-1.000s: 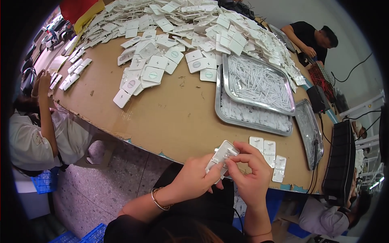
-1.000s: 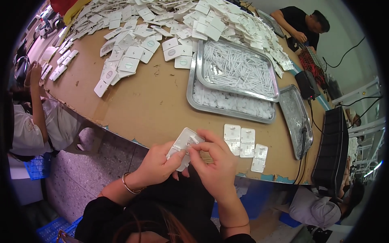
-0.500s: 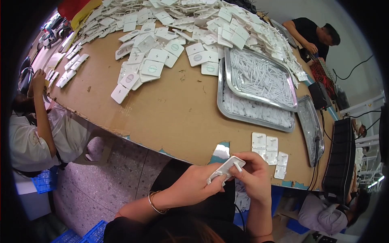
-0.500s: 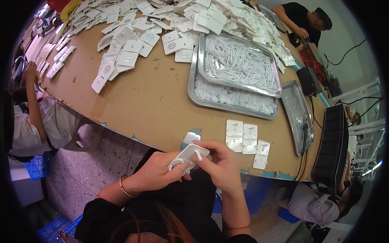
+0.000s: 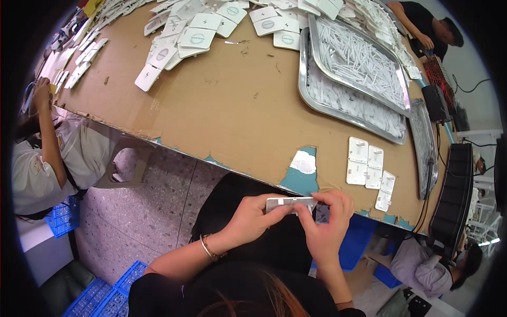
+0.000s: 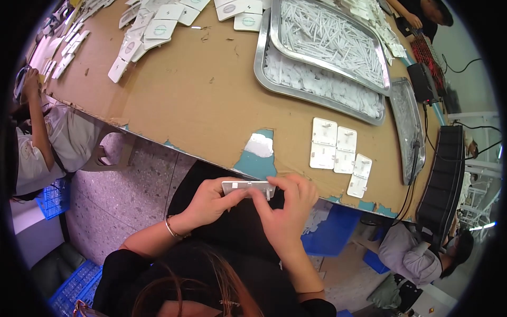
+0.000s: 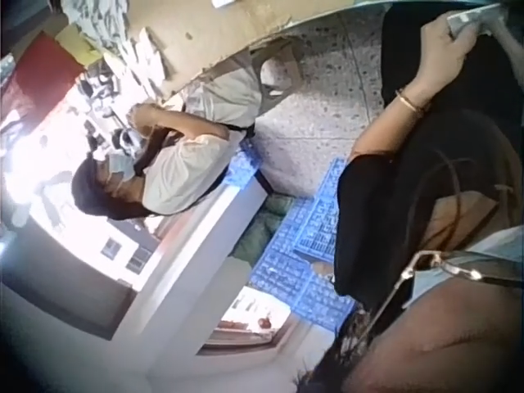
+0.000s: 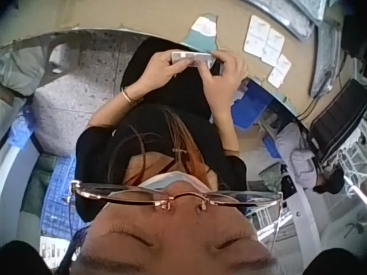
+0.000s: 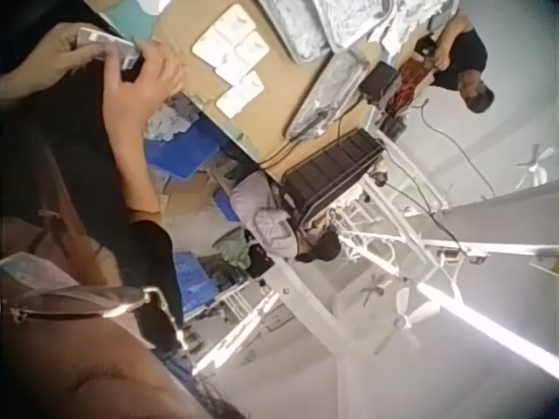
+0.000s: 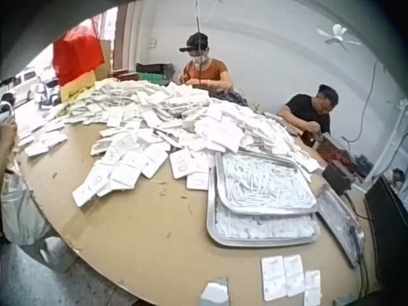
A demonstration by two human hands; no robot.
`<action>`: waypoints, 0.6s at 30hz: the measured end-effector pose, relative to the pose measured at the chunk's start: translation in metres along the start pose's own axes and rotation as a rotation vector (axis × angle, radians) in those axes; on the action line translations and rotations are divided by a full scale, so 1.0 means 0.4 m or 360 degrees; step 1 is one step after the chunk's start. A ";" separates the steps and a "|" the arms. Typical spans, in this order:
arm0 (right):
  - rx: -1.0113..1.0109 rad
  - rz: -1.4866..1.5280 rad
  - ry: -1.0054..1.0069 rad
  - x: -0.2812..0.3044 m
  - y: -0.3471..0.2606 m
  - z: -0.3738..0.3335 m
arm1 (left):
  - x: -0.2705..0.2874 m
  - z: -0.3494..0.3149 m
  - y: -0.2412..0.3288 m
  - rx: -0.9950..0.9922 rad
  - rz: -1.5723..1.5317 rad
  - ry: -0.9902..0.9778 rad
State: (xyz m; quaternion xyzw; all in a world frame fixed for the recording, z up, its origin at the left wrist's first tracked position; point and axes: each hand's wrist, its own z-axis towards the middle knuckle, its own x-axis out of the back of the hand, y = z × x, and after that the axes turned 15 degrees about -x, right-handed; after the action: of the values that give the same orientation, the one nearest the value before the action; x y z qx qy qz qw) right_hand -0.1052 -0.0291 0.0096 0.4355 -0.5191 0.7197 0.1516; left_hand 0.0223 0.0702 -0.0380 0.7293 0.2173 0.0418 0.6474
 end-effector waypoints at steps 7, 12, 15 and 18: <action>-0.0293 0.0015 -0.0004 -0.016 -0.019 0.014 | 0.003 0.016 -0.012 -0.0192 0.0115 0.0037; -0.0265 0.0057 -0.0004 -0.016 -0.020 0.028 | 0.005 0.025 -0.008 -0.0307 0.0265 -0.0002; -0.0157 -0.0074 -0.0093 0.009 -0.016 0.035 | -0.010 0.012 0.005 -0.0357 0.0084 0.0103; -0.0440 0.1026 -0.0277 0.048 0.010 0.020 | -0.012 -0.014 0.107 -0.0385 0.0245 0.0026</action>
State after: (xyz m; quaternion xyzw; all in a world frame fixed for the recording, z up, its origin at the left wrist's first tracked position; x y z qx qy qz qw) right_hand -0.1152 -0.0423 0.0227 0.2846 -0.7332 0.6136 -0.0704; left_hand 0.0274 0.0706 0.0052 0.6602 0.1594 0.1230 0.7236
